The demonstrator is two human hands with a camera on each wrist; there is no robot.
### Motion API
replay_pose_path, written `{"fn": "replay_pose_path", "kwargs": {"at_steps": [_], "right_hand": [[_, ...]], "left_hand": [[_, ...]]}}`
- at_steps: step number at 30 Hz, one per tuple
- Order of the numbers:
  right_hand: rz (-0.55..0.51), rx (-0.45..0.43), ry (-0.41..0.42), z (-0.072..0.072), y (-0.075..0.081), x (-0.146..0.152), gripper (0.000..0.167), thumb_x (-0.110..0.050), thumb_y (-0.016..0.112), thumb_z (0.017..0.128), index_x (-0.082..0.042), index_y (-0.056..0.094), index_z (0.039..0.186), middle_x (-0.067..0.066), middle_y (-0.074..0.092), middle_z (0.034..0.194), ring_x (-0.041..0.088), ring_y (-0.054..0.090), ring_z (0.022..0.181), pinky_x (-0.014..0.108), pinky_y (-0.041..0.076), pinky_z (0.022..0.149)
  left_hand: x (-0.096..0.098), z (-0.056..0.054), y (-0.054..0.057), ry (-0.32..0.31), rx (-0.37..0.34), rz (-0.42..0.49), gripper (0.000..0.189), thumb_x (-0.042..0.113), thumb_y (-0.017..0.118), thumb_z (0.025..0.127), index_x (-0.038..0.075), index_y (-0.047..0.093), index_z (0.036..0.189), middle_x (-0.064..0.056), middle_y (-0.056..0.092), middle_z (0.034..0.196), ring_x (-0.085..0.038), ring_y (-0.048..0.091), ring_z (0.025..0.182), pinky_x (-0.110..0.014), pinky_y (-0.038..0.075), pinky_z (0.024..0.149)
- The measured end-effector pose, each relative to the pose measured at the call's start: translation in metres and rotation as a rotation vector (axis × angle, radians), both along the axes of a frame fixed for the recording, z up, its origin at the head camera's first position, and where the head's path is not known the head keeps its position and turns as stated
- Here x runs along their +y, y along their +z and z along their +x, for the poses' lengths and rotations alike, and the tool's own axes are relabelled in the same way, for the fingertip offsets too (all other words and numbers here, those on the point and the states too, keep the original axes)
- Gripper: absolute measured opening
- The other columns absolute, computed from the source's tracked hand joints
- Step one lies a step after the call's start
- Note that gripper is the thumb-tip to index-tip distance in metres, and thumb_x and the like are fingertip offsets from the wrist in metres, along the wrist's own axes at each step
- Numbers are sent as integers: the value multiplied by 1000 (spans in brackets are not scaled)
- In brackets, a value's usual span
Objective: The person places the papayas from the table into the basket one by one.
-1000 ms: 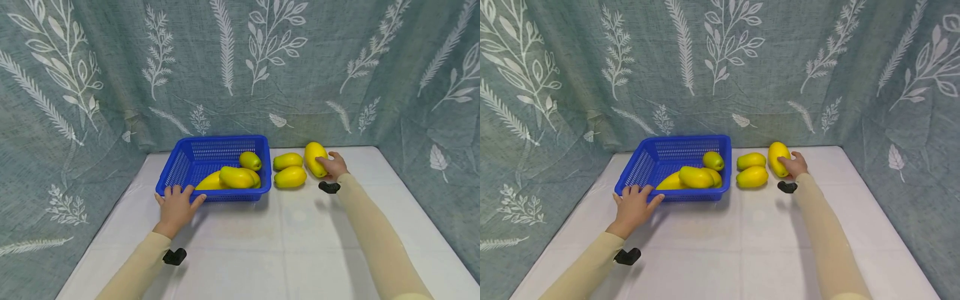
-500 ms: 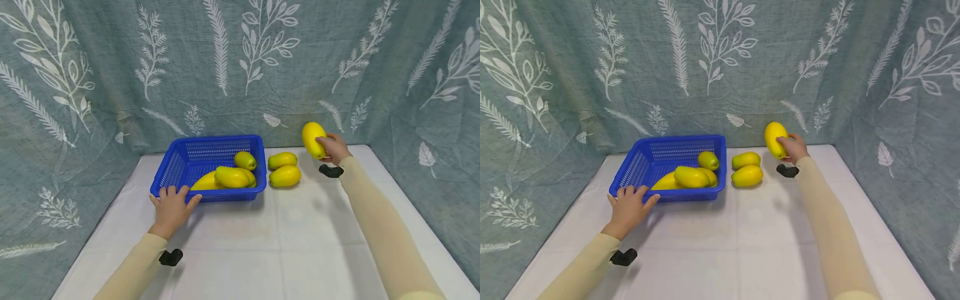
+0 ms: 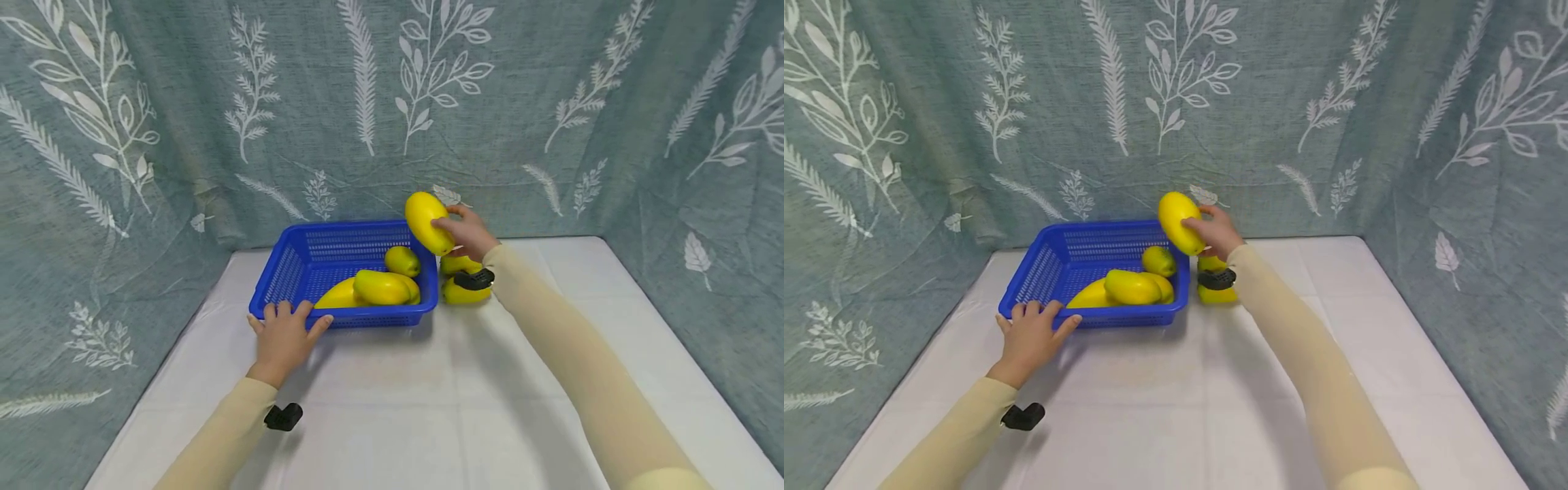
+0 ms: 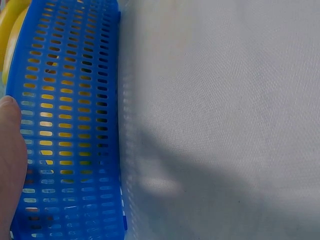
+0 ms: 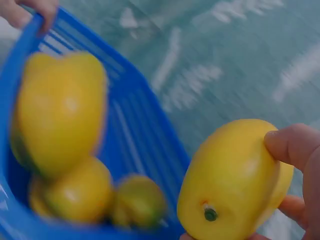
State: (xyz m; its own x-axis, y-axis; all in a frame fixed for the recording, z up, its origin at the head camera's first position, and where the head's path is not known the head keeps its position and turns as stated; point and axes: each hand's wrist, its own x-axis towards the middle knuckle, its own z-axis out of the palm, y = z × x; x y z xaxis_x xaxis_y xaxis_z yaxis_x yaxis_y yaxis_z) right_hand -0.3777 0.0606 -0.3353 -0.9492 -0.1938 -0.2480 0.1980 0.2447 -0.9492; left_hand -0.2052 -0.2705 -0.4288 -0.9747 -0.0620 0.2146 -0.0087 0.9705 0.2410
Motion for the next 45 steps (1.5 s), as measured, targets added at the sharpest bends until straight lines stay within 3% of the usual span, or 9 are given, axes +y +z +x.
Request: {"fn": "replay_pose_path", "kwargs": {"at_steps": [5,9,12,20,27,32,38,45], "right_hand": [[13,-9,101,12,-11,-41,70,-31,64,100,-19,31,159,17,44,154,31,59,119,53,53,103],[42,35,82,15,-19,-57,63,-17,64,98,-16,39,156,16,56,131,24,62,95,50,57,98],[75,61,67,16,-23,-62,63,-10,63,97,-15,40,155,17,59,116,24,61,86,46,60,93],[18,49,63,18,-24,-63,61,-12,62,99,-13,40,156,18,50,148,31,61,106,48,59,95],[8,25,80,20,-30,-65,59,-14,63,101,-12,40,155,19,51,148,38,62,120,47,59,95],[-7,31,96,22,-30,-59,60,-14,61,101,-11,38,156,20,51,147,41,60,121,48,58,97],[-26,29,65,18,-20,-33,61,-12,59,101,-12,35,158,23,56,145,42,60,124,52,55,101],[8,50,-7,6,0,21,63,-19,57,103,-13,29,160,20,47,155,42,55,133,52,52,105]], "left_hand": [[2,-1,-3,-2,7,0,59,54,53,102,6,60,136,-36,56,130,-62,39,130,-88,10,107],[3,0,-3,-4,17,0,58,53,55,102,6,60,135,-36,56,128,-62,40,130,-88,11,107],[3,1,-1,-4,27,-1,55,51,56,101,6,61,132,-36,57,125,-62,41,128,-88,12,106],[2,1,4,-2,33,-10,55,52,56,102,5,62,130,-36,56,126,-62,41,129,-89,11,106],[2,0,3,-7,31,-9,55,51,56,102,4,62,131,-35,57,125,-62,41,128,-89,12,106],[3,1,0,-7,35,-7,55,51,56,101,4,63,130,-35,57,125,-61,42,127,-89,12,105],[6,1,0,-7,29,10,54,51,57,102,5,63,129,-36,56,126,-61,40,129,-89,12,106],[5,2,4,-8,46,18,53,49,58,101,3,63,129,-37,56,124,-63,39,129,-89,11,105]]}}
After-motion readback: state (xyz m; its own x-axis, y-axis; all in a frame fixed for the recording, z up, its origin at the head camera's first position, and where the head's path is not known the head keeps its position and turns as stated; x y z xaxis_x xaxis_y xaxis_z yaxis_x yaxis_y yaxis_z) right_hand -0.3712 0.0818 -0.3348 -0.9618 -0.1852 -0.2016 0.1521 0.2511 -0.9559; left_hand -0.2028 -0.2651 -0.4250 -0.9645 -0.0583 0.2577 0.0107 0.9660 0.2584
